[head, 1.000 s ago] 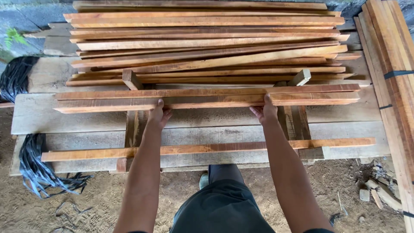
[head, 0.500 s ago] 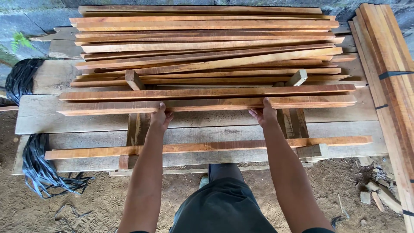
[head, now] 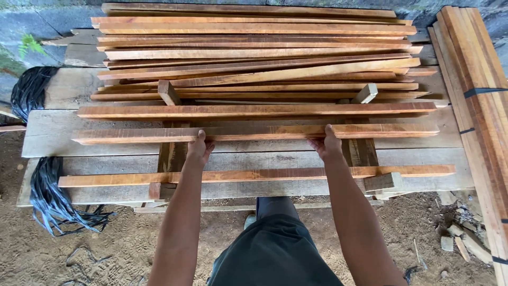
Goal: Organizing and tying a bundle of thin wood slats with a plastic strap.
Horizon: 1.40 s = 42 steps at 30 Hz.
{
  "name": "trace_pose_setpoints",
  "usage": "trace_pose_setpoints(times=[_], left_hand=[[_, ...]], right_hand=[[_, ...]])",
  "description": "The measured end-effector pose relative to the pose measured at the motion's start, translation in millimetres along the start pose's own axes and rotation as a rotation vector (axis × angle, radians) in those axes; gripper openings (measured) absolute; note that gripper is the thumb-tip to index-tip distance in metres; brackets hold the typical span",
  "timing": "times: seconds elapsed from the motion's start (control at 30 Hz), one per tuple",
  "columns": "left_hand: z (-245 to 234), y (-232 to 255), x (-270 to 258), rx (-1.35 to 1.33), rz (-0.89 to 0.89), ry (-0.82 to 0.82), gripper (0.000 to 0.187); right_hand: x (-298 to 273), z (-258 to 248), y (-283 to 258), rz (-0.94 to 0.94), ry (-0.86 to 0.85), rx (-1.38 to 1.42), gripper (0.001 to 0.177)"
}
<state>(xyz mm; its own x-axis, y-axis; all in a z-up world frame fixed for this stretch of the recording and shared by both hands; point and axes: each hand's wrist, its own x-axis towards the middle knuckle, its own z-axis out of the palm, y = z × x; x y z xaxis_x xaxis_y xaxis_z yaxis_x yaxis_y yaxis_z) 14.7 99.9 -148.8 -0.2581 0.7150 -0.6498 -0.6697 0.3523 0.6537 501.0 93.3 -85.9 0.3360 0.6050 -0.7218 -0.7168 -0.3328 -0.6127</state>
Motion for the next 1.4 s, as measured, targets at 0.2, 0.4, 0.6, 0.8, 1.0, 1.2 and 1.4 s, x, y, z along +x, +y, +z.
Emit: trace_pose_setpoints(times=[0.2, 0.4, 0.6, 0.8, 1.0, 1.2, 1.4], left_hand=[[-4, 6, -14, 0.272, 0.023, -0.012, 0.086], [13, 21, -52, 0.802, 0.379, 0.279, 0.096], [46, 76, -67, 1.278, 0.983, -0.004, 0.018], [63, 99, -81, 1.864, 0.762, -0.279, 0.045], [32, 78, -48, 2.192, 0.781, -0.550, 0.079], [24, 65, 17, 2.393, 0.600, -0.450, 0.052], [47, 75, -4, 2.425, 0.578, -0.436, 0.051]], right_hand=[[5, -3, -11, 0.031, 0.015, -0.141, 0.074], [-30, -4, -5, -0.796, 0.495, -0.604, 0.072], [21, -5, -12, -1.362, 0.477, -1.077, 0.022], [-25, 28, -24, -1.420, 0.044, -1.352, 0.028], [-110, 61, -57, -0.885, -0.361, -2.097, 0.065], [-22, 41, -63, -0.748, -0.376, -2.434, 0.073], [2, 29, -49, -0.835, -0.396, -2.440, 0.040]])
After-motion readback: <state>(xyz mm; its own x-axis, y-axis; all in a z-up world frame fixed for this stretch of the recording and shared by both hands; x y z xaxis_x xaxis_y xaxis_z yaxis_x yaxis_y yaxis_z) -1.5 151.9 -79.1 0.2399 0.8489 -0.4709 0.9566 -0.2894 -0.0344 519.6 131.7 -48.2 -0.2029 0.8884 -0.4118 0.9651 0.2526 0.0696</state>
